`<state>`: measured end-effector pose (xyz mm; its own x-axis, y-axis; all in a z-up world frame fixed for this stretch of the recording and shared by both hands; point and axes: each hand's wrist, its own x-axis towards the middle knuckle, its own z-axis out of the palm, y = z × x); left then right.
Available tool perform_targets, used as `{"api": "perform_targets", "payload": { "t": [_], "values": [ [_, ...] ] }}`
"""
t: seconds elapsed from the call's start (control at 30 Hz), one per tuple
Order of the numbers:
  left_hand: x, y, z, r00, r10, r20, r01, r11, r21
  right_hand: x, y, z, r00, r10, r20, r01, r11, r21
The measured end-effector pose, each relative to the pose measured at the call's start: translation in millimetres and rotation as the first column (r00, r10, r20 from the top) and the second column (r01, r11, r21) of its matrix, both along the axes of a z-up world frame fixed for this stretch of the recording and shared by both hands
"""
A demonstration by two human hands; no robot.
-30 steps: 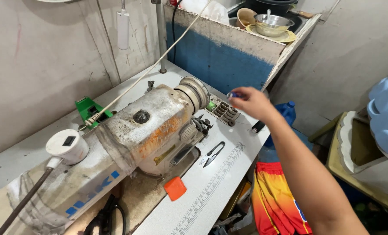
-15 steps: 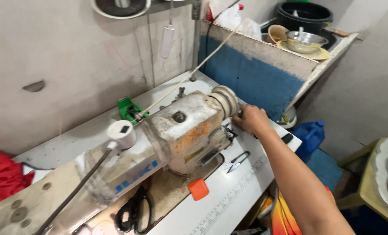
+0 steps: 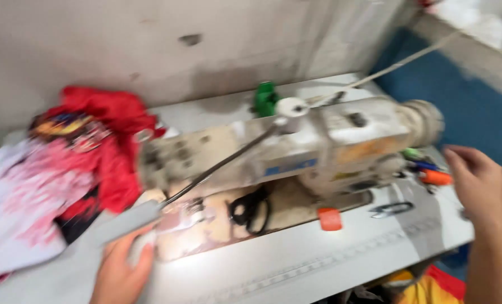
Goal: The person is threading a Juki sewing machine, making adjustments to the needle assembly with a small screwdriver, and testing the machine on red fabric.
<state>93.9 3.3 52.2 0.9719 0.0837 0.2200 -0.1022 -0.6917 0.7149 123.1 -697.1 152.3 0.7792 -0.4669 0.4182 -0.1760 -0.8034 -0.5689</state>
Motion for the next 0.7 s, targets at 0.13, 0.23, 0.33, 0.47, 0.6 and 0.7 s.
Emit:
{"api": "perform_targets", "payload": {
  "t": [0.13,0.23,0.33,0.47,0.6,0.7],
  "values": [
    [14,-40,48,0.995,-0.095,0.014,0.095,0.993,-0.071,-58,82,-34,0.989,0.105,0.103,-0.118,0.984,0.135],
    [25,-56,53,0.978,-0.174,0.112,0.186,0.978,-0.099,-89,161,-38,0.95,0.301,0.085,-0.312,0.932,0.184],
    [32,-68,65,0.99,-0.081,-0.114,0.058,0.979,-0.196,-94,216,-44,0.94,0.315,-0.127,-0.255,0.902,0.349],
    [26,-65,68,0.996,-0.046,-0.073,0.023,0.958,-0.286,-95,235,-61,0.881,0.465,0.085,-0.471,0.844,0.256],
    [-11,-45,78,0.985,-0.141,0.099,0.163,0.949,-0.271,-112,264,-63,0.874,0.375,0.309,-0.478,0.778,0.408],
    [-74,-41,60,0.945,-0.318,0.072,0.316,0.838,-0.444,-124,287,-120,0.935,0.356,-0.003,-0.21,0.559,0.802]
  ]
}}
